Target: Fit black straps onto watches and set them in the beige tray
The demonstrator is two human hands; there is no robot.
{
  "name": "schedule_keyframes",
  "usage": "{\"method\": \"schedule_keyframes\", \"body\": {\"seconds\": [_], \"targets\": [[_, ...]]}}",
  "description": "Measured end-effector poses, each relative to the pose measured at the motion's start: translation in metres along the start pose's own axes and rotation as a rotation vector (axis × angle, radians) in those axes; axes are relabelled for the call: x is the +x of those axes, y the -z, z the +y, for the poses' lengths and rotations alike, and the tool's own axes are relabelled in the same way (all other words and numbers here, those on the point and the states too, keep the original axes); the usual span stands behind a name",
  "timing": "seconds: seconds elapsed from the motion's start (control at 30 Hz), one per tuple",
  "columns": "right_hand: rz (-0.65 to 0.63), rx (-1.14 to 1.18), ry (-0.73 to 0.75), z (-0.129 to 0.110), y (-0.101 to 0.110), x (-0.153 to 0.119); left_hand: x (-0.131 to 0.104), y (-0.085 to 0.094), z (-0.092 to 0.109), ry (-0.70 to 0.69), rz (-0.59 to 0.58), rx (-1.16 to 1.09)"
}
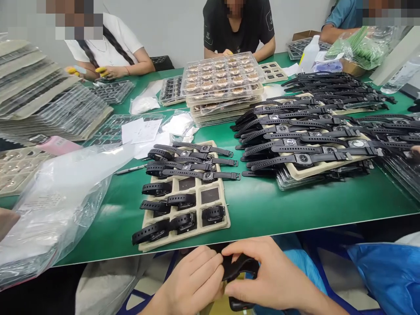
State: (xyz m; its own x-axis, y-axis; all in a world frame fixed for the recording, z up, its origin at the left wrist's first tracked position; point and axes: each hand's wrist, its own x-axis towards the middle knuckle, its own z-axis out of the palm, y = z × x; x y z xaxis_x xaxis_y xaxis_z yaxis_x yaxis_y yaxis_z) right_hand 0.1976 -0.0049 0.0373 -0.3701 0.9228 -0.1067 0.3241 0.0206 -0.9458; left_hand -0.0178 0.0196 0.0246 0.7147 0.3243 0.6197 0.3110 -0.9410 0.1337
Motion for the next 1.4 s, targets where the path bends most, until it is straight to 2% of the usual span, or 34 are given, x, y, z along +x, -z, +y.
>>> {"method": "schedule_keyframes", "body": {"seconds": [0.07, 0.3, 0.57, 0.63, 0.73, 0.83, 0.93, 1.03, 1.23, 1.4], "targets": [[-0.019, 0.001, 0.039, -0.003, -0.001, 0.002, -0.001, 0.001, -0.001, -0.002, 0.013, 0.005], [0.159, 0.01, 0.123, 0.001, -0.013, -0.002, -0.003, 0.005, 0.002, -0.03, 0.041, 0.042], [0.205, 0.072, 0.139, 0.002, -0.015, -0.004, -0.003, 0.003, 0.003, -0.02, 0.075, 0.057], [0.189, 0.092, 0.099, 0.005, -0.017, -0.005, -0.007, 0.001, 0.005, 0.006, 0.067, 0.026], [0.16, 0.117, -0.066, 0.009, -0.018, -0.009, -0.013, -0.004, 0.008, 0.1, 0.05, -0.059], [0.063, 0.115, -0.174, 0.008, -0.015, -0.008, -0.017, -0.009, 0.009, 0.162, 0.077, -0.096], [-0.054, 0.141, -0.181, 0.004, -0.01, -0.002, -0.017, -0.009, 0.009, 0.185, 0.085, -0.119], [-0.069, 0.281, -0.216, 0.002, -0.009, 0.004, -0.013, -0.005, 0.009, 0.214, 0.104, -0.155], [-0.091, 0.735, -0.261, 0.008, -0.013, 0.003, -0.006, 0.001, 0.016, 0.361, 0.122, -0.18], [-0.11, 0.801, -0.246, 0.015, -0.011, 0.001, -0.001, 0.001, 0.021, 0.412, 0.138, -0.167]]}}
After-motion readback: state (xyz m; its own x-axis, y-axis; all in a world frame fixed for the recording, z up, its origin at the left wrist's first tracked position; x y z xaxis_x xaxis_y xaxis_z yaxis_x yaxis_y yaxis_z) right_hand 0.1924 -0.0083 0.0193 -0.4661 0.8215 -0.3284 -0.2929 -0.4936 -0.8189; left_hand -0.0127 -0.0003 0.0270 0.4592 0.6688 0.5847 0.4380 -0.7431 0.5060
